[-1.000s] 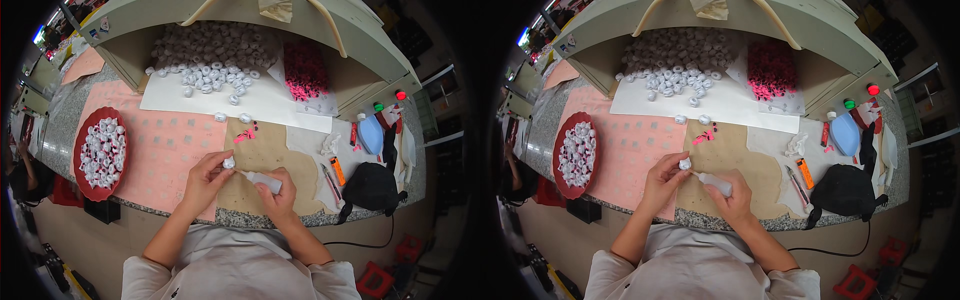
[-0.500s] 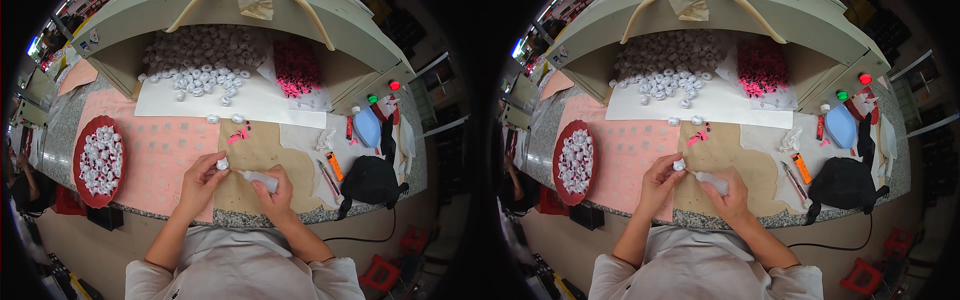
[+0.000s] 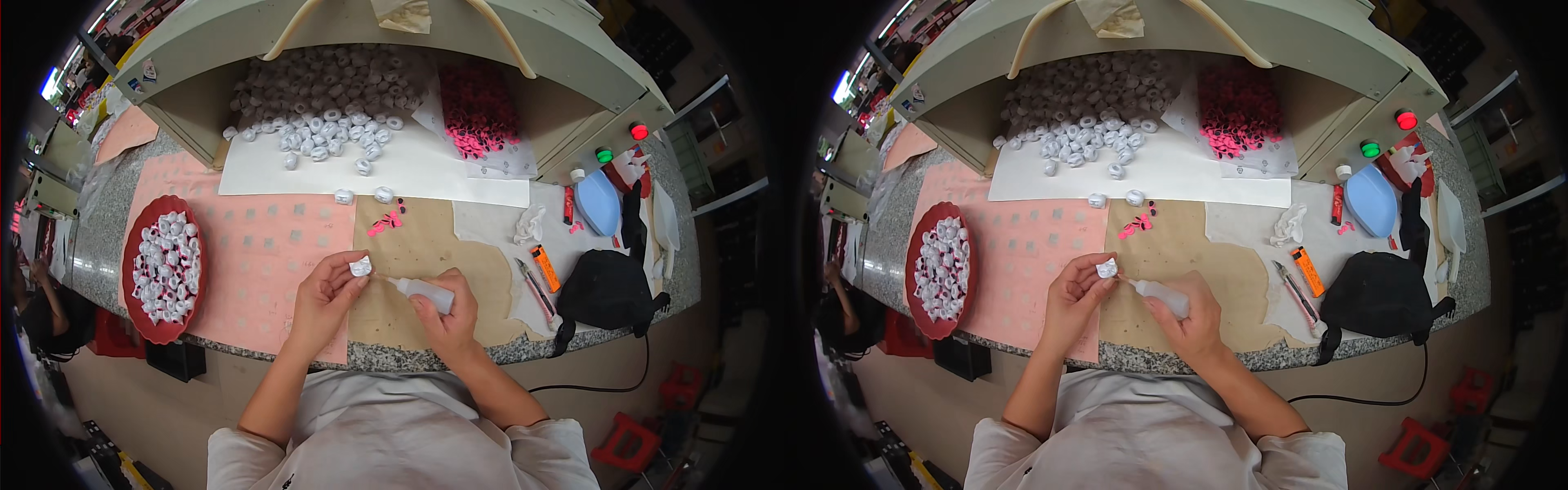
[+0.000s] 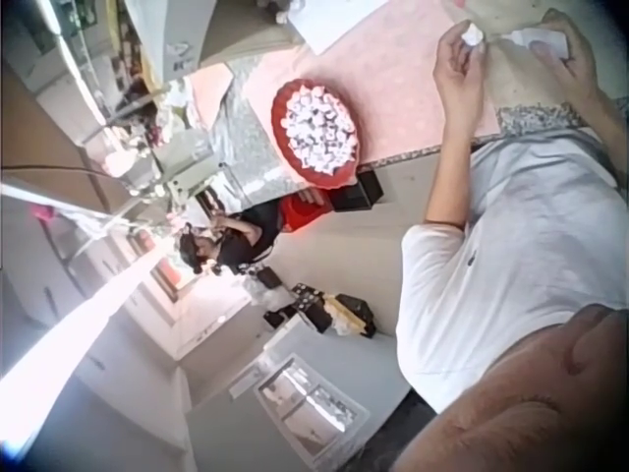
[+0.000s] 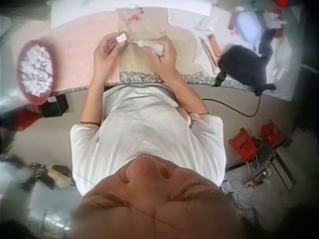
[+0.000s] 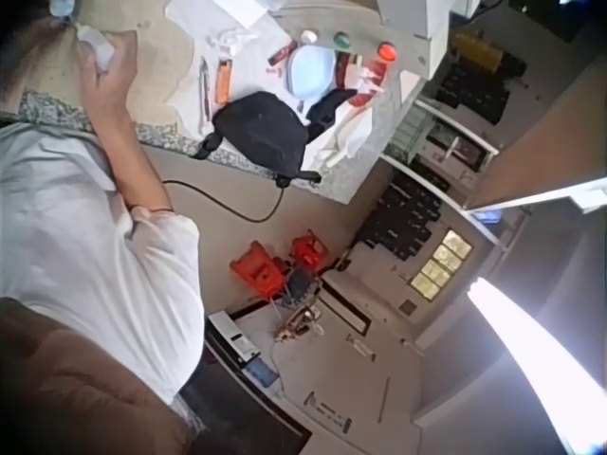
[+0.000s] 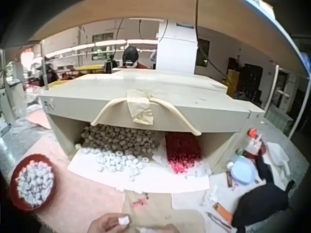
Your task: Gluing small pink decorative pieces onto white plastic toy components.
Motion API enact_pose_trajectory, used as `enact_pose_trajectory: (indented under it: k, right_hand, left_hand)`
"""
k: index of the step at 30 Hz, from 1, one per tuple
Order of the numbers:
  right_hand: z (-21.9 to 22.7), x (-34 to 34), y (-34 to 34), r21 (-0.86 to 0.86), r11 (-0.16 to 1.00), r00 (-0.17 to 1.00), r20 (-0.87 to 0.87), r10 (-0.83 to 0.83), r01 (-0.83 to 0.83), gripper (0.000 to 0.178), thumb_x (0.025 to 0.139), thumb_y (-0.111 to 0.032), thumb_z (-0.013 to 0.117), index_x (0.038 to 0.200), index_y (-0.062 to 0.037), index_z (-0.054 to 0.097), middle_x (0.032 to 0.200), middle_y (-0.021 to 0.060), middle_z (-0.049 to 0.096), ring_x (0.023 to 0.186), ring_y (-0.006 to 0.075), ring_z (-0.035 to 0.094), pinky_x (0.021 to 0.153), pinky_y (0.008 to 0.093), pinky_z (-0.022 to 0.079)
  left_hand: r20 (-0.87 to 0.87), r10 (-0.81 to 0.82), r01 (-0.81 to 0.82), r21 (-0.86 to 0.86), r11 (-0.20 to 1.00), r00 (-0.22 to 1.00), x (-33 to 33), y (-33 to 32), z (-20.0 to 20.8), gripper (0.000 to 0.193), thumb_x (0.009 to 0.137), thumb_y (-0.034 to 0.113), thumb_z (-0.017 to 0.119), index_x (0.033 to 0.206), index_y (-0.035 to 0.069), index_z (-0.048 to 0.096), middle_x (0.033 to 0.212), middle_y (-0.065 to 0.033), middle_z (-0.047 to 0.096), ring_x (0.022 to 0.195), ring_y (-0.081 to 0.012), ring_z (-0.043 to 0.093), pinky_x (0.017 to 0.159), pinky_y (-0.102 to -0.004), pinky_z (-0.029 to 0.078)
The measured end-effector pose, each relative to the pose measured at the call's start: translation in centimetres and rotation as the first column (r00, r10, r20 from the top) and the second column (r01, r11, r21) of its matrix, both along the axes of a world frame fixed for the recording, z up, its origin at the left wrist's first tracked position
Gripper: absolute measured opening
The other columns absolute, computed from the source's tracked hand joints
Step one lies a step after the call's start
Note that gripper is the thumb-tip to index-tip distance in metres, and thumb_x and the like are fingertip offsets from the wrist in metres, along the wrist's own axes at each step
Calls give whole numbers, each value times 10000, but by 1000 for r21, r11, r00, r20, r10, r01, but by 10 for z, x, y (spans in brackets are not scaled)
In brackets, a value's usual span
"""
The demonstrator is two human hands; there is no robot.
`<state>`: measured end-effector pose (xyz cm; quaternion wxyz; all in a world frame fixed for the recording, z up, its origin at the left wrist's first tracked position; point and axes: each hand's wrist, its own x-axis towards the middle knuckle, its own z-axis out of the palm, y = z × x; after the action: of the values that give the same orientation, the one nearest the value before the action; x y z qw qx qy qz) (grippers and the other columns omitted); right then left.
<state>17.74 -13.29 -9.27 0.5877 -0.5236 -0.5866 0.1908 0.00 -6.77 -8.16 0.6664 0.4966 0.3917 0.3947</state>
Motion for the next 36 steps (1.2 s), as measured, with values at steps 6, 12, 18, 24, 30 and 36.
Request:
enact_pose_trajectory:
  k: [6, 12, 18, 24, 30, 36]
  right_hand:
    - [1, -2, 1, -6, 1000, 1000, 15, 4, -4, 191, 801, -49, 659, 919, -2, 516, 764, 76, 525, 652, 155, 473, 579, 267, 398]
    - [2, -4, 1, 3, 1000, 999, 37, 12, -12, 198, 798, -49, 664, 918, -3, 513, 759, 82, 522, 641, 157, 475, 575, 268, 399]
    - [1, -3, 1, -23, 1000, 999, 41, -18, 19, 189, 806, -53, 655, 917, -1, 510, 756, 85, 521, 640, 152, 474, 570, 268, 399]
    - [-3, 2, 5, -32, 999, 999, 38, -6, 7, 194, 810, -63, 655, 906, -2, 499, 754, 88, 522, 628, 147, 471, 565, 265, 398]
    - [5, -10, 1, -100, 995, 1000, 0, 12, -12, 206, 815, -70, 661, 915, -20, 488, 763, 61, 527, 656, 110, 489, 582, 241, 408]
    - [23, -5, 31, -329, 933, 914, -406, -1, -145, 249, 808, -41, 665, 963, -47, 469, 812, 25, 546, 695, 68, 509, 632, 205, 437]
  left_hand:
    - [0, 1, -1, 6, 1000, 1000, -1, -2, 1, 326, 877, -48, 548, 1196, -33, 486, 1133, -94, 588, 1059, -144, 577, 906, -245, 469]
    - [0, 17, -17, 1, 1000, 1000, -2, -3, 3, 313, 868, -51, 555, 1176, -40, 496, 1136, -101, 590, 1045, -146, 585, 903, -252, 478]
    - [8, 19, -19, -2, 1000, 1000, -5, -2, 0, 309, 872, -58, 550, 1176, -22, 503, 1163, -94, 584, 1077, -143, 573, 911, -236, 461]
    - [22, 33, -34, 11, 999, 999, 1, 6, -3, 304, 867, -60, 556, 1165, -20, 512, 1197, -96, 576, 1076, -137, 573, 914, -239, 462]
    - [51, 40, -39, -9, 999, 998, -14, 0, 0, 311, 868, -52, 560, 1175, -20, 520, 1165, -96, 589, 1065, -148, 582, 906, -253, 477]
    - [176, 90, -67, -132, 989, 980, -36, 7, 18, 319, 896, 13, 550, 1212, -11, 505, 1146, -105, 589, 1034, -202, 601, 871, -319, 525]
